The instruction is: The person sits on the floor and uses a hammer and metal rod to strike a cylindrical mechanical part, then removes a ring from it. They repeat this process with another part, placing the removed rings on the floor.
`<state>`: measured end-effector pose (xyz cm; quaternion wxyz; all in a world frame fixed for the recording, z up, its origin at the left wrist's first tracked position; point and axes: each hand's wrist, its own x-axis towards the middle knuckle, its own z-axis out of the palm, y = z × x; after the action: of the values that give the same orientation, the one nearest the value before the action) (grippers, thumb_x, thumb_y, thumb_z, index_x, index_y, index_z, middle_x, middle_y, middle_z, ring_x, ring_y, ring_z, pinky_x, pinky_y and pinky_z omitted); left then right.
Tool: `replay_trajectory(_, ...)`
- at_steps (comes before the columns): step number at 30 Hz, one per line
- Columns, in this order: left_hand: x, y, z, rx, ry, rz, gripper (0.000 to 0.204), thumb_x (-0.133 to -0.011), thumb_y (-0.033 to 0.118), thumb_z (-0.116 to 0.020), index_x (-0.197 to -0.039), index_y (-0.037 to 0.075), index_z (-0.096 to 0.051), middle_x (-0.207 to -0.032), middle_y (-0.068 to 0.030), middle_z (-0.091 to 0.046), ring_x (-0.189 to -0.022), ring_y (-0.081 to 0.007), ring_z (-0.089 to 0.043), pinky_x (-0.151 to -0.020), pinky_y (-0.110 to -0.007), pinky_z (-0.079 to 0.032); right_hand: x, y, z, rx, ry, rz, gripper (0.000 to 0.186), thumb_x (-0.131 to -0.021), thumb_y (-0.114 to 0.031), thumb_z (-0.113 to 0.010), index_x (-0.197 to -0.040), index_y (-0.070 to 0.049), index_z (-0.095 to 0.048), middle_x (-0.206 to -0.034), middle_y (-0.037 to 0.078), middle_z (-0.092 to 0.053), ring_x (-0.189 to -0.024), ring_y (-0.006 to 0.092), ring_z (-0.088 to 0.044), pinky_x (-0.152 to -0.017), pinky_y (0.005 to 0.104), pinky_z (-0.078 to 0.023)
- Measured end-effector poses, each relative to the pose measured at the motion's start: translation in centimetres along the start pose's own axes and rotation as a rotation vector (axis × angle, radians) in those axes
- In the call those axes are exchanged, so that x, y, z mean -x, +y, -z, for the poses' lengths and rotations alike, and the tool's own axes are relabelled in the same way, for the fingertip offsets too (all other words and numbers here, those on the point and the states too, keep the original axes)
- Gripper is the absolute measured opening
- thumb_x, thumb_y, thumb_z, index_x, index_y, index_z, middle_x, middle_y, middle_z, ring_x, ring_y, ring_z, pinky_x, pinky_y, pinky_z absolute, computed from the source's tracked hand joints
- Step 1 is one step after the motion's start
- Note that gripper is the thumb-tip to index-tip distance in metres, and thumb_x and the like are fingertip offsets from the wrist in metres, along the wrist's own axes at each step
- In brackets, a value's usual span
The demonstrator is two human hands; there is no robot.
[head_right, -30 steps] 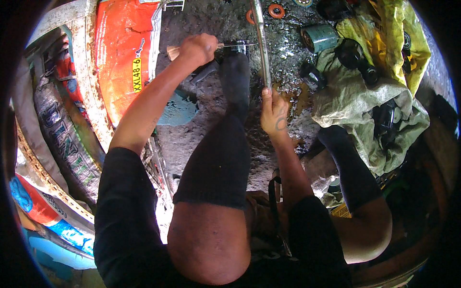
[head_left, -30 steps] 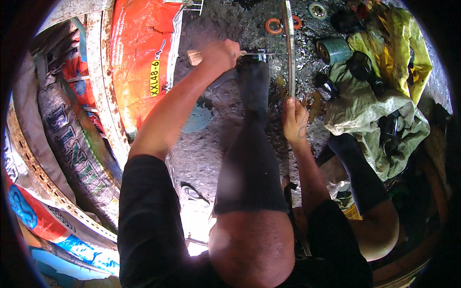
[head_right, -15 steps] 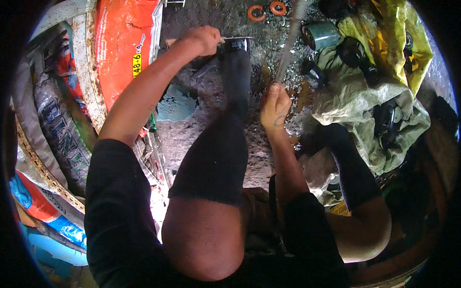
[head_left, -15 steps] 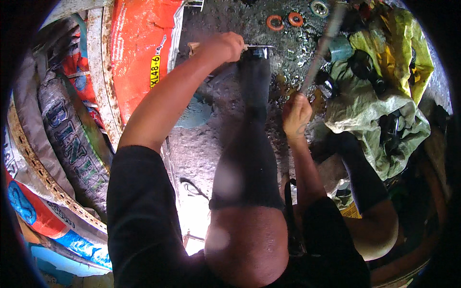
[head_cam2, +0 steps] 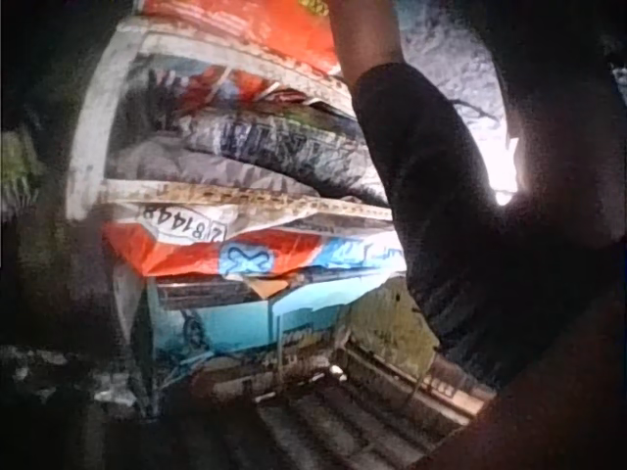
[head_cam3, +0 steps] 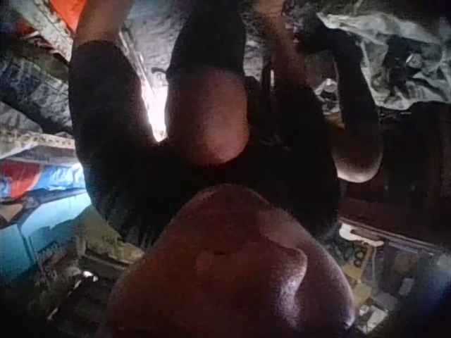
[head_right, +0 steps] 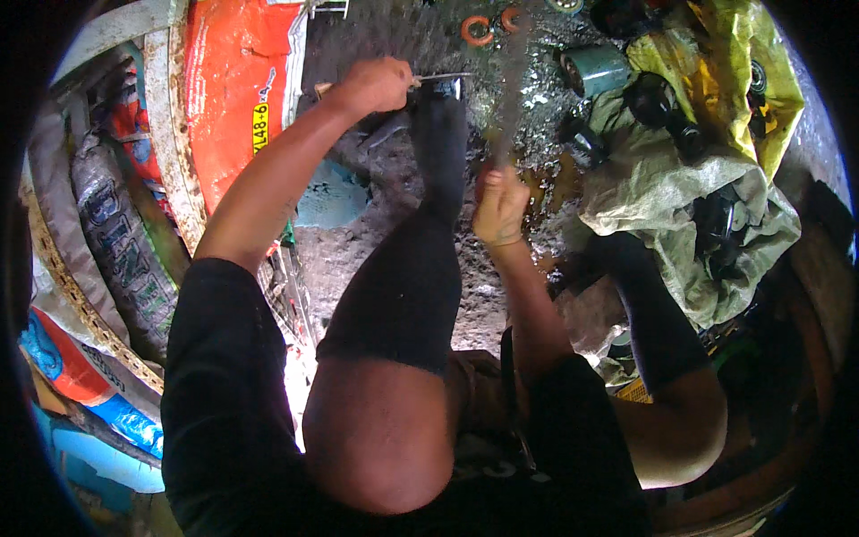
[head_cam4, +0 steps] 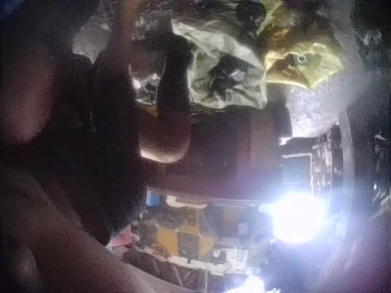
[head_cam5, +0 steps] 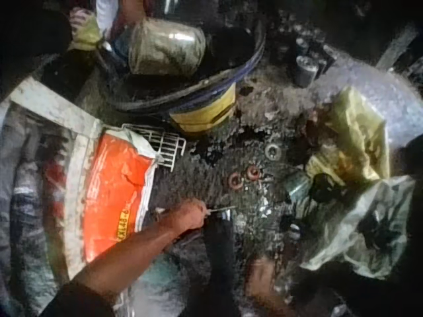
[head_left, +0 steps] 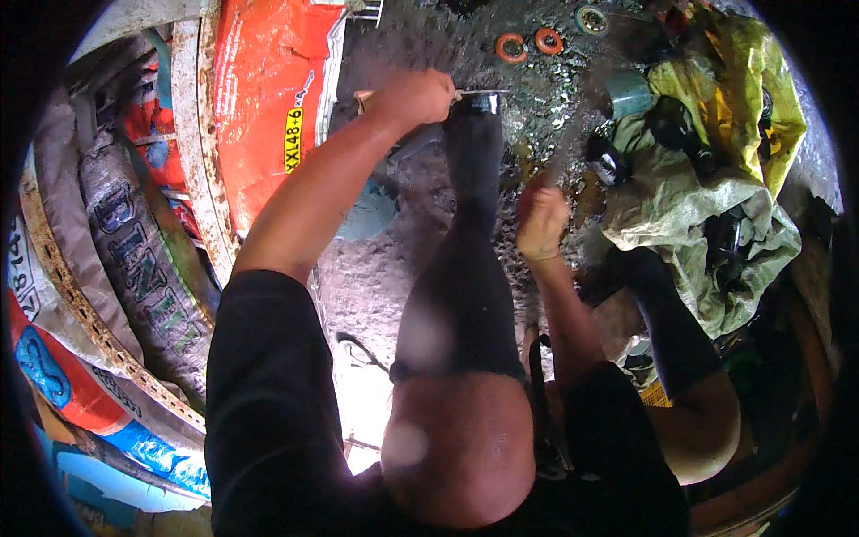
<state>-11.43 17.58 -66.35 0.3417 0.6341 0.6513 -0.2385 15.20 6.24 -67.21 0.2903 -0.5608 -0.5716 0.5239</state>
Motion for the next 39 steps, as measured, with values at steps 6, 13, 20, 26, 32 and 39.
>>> replay_trajectory(6, -0.4, -0.8, 0.2, -0.013, 0.012, 0.015, 0.031, -0.078, 0.012, -0.060, -0.106, 0.005, -0.071, -0.110, -0.0202, -0.068, -0.101, -0.0380, -0.067, -0.087, -0.048, -0.055, -1.2, -1.3, 1.2, -0.239, -0.011, -0.337, 0.052, -0.105, -0.041, -0.039, -0.073, -0.003, -0.054, -0.053, -0.001, -0.044, -0.051, 0.0071, -0.043, -0.045, 0.0291, -0.031)
replay_trajectory(13, 0.1, 0.9, 1.1, -0.065, -0.003, -0.051, 0.033, -0.078, 0.011, -0.060, -0.109, 0.006, -0.070, -0.110, -0.0201, -0.069, -0.102, -0.0388, -0.067, -0.086, -0.048, -0.055, -0.9, 0.6, -0.4, 0.451, -0.198, -0.270, 0.057, -0.102, -0.046, -0.043, -0.078, 0.004, -0.057, -0.058, 0.015, -0.049, -0.053, 0.0186, -0.052, -0.050, 0.0411, -0.040)
replay_trajectory(20, 0.1, 0.3, 1.0, -0.077, 0.001, -0.042, 0.033, -0.080, 0.012, -0.060, -0.112, 0.009, -0.069, -0.116, -0.0173, -0.068, -0.104, -0.0373, -0.066, -0.087, -0.048, -0.055, -1.5, -3.9, -0.2, -0.464, 0.062, -0.116, 0.045, -0.103, -0.044, -0.044, -0.077, -0.007, -0.050, -0.056, -0.002, -0.041, -0.047, 0.0070, -0.036, -0.042, 0.0250, -0.028)
replay_trajectory(26, 0.3, 1.7, 1.6, -0.147, 0.001, -0.037, 0.031, -0.079, 0.014, -0.061, -0.108, 0.009, -0.070, -0.113, -0.0173, -0.069, -0.101, -0.0354, -0.068, -0.087, -0.047, -0.055, 0.5, 5.1, 0.1, 0.088, -0.079, -0.390, 0.044, -0.101, -0.047, -0.047, -0.075, -0.011, -0.049, -0.058, -0.006, -0.040, -0.050, 0.0070, -0.038, -0.045, 0.0258, -0.031)
replay_trajectory(32, -0.3, 2.5, 9.2, 0.158, 0.064, -0.161, 0.046, -0.073, 0.040, -0.077, -0.097, 0.002, -0.069, -0.078, -0.0161, -0.068, -0.060, -0.0270, -0.065, -0.055, -0.042, -0.051, -2.0, 3.1, 5.4, -0.262, 0.107, -0.550, 0.054, -0.103, -0.049, -0.043, -0.065, -0.010, -0.043, -0.053, -0.002, -0.039, -0.043, 0.0087, -0.034, -0.040, 0.0277, -0.027)
replay_trajectory(39, -6.5, 4.1, 2.7, 0.265, -0.159, 0.009, 0.053, -0.075, 0.047, -0.080, -0.089, -0.002, -0.067, -0.073, -0.0094, -0.065, -0.056, -0.0209, -0.061, -0.050, -0.038, -0.050, -4.1, 0.3, 7.3, -0.394, 0.115, -0.581, 0.051, -0.101, -0.053, -0.043, -0.071, -0.012, -0.043, -0.051, -0.003, -0.036, -0.036, 0.0083, -0.033, -0.033, 0.0265, -0.026)
